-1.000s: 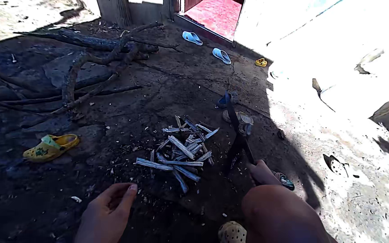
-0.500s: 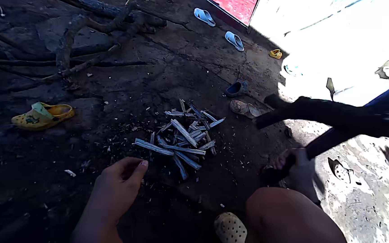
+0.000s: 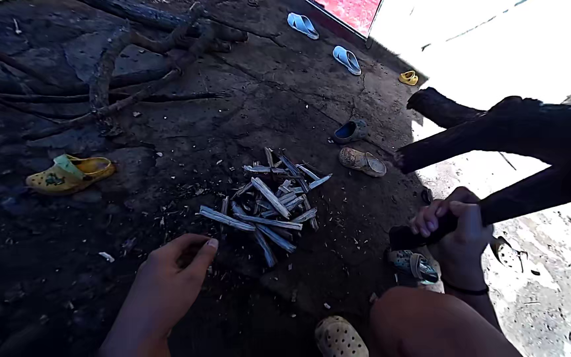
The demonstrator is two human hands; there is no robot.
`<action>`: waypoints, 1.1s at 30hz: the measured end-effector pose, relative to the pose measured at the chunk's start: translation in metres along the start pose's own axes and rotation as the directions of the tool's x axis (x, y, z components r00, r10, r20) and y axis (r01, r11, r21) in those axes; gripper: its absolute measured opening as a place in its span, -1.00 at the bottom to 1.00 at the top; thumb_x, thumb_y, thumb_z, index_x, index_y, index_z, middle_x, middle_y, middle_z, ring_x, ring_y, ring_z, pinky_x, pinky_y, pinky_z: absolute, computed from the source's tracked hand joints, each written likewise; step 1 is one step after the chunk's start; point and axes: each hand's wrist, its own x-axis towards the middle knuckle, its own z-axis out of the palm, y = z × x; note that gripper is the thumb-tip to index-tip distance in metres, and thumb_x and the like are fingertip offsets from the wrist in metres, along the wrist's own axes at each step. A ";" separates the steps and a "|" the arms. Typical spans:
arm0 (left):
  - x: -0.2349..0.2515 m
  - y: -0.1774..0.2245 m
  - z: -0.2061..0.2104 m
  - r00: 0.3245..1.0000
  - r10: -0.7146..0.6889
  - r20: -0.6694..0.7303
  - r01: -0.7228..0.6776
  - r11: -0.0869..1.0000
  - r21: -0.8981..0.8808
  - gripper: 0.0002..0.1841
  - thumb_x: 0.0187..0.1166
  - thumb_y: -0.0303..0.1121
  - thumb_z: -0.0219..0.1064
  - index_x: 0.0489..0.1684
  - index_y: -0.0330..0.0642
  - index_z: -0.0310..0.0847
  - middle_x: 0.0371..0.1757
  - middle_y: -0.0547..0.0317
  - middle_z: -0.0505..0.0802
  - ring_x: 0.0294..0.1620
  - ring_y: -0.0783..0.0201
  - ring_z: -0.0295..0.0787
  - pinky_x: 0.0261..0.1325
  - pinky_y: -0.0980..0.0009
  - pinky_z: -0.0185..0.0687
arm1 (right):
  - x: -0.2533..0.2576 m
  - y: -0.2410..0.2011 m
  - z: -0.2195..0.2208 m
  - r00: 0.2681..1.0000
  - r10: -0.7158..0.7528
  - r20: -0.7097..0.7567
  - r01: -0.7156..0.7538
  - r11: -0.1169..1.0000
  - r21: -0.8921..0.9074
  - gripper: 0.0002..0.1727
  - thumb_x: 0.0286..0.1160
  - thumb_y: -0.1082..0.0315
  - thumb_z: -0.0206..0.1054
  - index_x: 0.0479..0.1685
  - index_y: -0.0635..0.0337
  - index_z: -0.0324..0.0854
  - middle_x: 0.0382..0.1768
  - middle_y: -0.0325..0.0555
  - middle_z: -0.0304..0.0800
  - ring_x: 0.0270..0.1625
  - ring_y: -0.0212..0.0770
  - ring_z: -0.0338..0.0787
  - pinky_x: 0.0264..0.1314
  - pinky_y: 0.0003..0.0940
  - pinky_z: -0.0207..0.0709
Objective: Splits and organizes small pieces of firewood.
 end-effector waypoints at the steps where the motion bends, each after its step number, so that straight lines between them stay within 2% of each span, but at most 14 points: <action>1: -0.001 0.005 0.002 1.000 -0.016 0.009 0.016 1.000 -0.006 -0.69 0.76 -0.17 0.22 0.11 -0.21 0.71 -0.12 0.08 0.86 -0.15 0.32 0.83 0.00 0.23 0.74 | -0.014 0.033 0.001 0.976 0.211 -0.060 -0.217 0.967 -0.133 -0.74 0.70 0.38 -0.06 -0.42 0.04 0.38 -0.79 -0.35 0.50 -0.76 -0.38 0.58 -0.59 -0.43 0.64; 2: -0.003 0.011 0.004 0.999 -0.027 0.021 0.027 1.000 -0.008 -0.69 0.76 -0.18 0.23 0.13 -0.23 0.70 -0.10 0.06 0.86 -0.14 0.29 0.84 0.02 0.21 0.75 | -0.024 0.065 0.003 0.870 0.476 -0.132 -0.493 0.823 -0.281 -0.78 0.81 0.37 0.01 -0.29 0.19 0.40 -0.76 -0.30 0.44 -0.76 -0.38 0.53 -0.62 -0.46 0.58; 3: -0.005 0.017 0.005 0.999 -0.026 0.037 0.026 1.000 -0.007 -0.70 0.77 -0.19 0.23 0.14 -0.24 0.70 -0.10 0.05 0.87 -0.14 0.28 0.85 0.02 0.21 0.75 | -0.030 0.092 0.004 0.730 0.662 -0.171 -0.668 0.639 -0.382 -0.79 0.83 0.30 0.07 -0.18 0.22 0.45 -0.74 -0.27 0.42 -0.76 -0.37 0.51 -0.65 -0.45 0.53; 4: -0.006 0.022 0.006 0.999 -0.006 0.051 0.007 1.000 -0.006 -0.70 0.77 -0.19 0.22 0.14 -0.23 0.70 -0.09 0.05 0.87 -0.14 0.27 0.86 0.03 0.21 0.76 | -0.032 0.107 0.007 0.630 0.756 -0.181 -0.738 0.509 -0.443 -0.78 0.81 0.26 0.12 -0.07 0.24 0.51 -0.72 -0.25 0.44 -0.76 -0.35 0.51 -0.66 -0.41 0.52; 5: -0.006 0.027 0.006 0.998 0.026 0.049 -0.026 1.000 -0.008 -0.69 0.75 -0.17 0.22 0.13 -0.22 0.70 -0.10 0.08 0.88 -0.14 0.29 0.87 0.02 0.23 0.77 | -0.029 0.111 0.016 0.586 0.795 -0.159 -0.748 0.455 -0.482 -0.77 0.80 0.24 0.14 -0.02 0.24 0.54 -0.69 -0.23 0.46 -0.75 -0.33 0.52 -0.65 -0.39 0.53; 9: -0.015 0.026 0.002 0.996 0.077 0.049 -0.076 0.997 -0.031 -0.67 0.71 -0.12 0.22 0.10 -0.17 0.71 -0.14 0.19 0.88 -0.17 0.40 0.86 -0.03 0.36 0.77 | -0.030 0.103 0.032 0.591 0.801 -0.100 -0.707 0.454 -0.542 -0.76 0.80 0.25 0.15 -0.07 0.26 0.58 -0.66 -0.20 0.51 -0.74 -0.33 0.54 -0.63 -0.39 0.54; 10: -0.016 0.023 0.000 0.997 0.069 0.040 -0.067 0.997 -0.035 -0.67 0.71 -0.12 0.23 0.10 -0.18 0.71 -0.15 0.17 0.88 -0.16 0.39 0.86 -0.03 0.35 0.77 | -0.030 0.100 0.032 0.593 0.799 -0.102 -0.714 0.461 -0.527 -0.75 0.81 0.25 0.14 -0.08 0.26 0.57 -0.66 -0.20 0.51 -0.74 -0.33 0.55 -0.64 -0.39 0.55; 14: -0.012 0.006 -0.004 0.999 0.022 0.024 -0.021 0.998 -0.056 -0.67 0.73 -0.15 0.23 0.13 -0.23 0.69 -0.12 0.08 0.87 -0.16 0.30 0.87 -0.01 0.24 0.78 | -0.032 0.069 0.036 0.595 0.795 -0.118 -0.772 0.524 -0.360 -0.71 0.83 0.31 0.08 -0.34 0.24 0.47 -0.75 -0.21 0.50 -0.80 -0.33 0.53 -0.72 -0.41 0.54; 20: -0.003 0.003 -0.002 0.998 -0.012 0.054 0.016 0.998 -0.067 -0.67 0.74 -0.14 0.23 0.13 -0.21 0.70 -0.14 0.09 0.86 -0.17 0.30 0.86 -0.02 0.24 0.78 | -0.020 0.080 0.028 0.456 0.872 -0.178 -0.882 0.415 -0.225 -0.73 0.84 0.25 0.09 -0.29 0.17 0.39 -0.74 -0.23 0.43 -0.80 -0.32 0.50 -0.74 -0.39 0.55; 24: 0.000 0.009 0.011 0.996 0.001 0.095 0.005 0.998 -0.064 -0.71 0.75 -0.19 0.23 0.11 -0.22 0.70 -0.13 0.07 0.86 -0.16 0.27 0.85 0.00 0.20 0.75 | -0.014 0.081 0.016 0.432 0.875 -0.218 -0.901 0.407 -0.151 -0.72 0.81 0.25 0.10 -0.35 0.14 0.38 -0.76 -0.23 0.42 -0.82 -0.32 0.49 -0.77 -0.39 0.53; 30: 0.006 0.030 0.035 0.967 -0.063 0.247 0.067 0.998 -0.010 -0.72 0.81 -0.24 0.22 0.14 -0.28 0.69 -0.08 -0.05 0.85 -0.11 0.17 0.84 0.09 0.12 0.71 | 0.011 0.075 0.028 0.424 0.887 -0.185 -0.892 0.374 -0.253 -0.72 0.80 0.22 0.12 -0.35 0.12 0.38 -0.73 -0.27 0.44 -0.81 -0.36 0.49 -0.75 -0.42 0.53; 33: 0.016 0.053 0.043 0.949 -0.035 0.312 0.039 0.999 -0.006 -0.69 0.83 -0.24 0.20 0.20 -0.33 0.67 -0.03 -0.10 0.84 -0.05 0.13 0.84 0.16 0.10 0.70 | 0.025 0.075 0.020 0.436 0.889 -0.136 -0.869 0.378 -0.319 -0.73 0.79 0.18 0.14 -0.31 0.11 0.42 -0.68 -0.26 0.47 -0.77 -0.36 0.50 -0.71 -0.43 0.52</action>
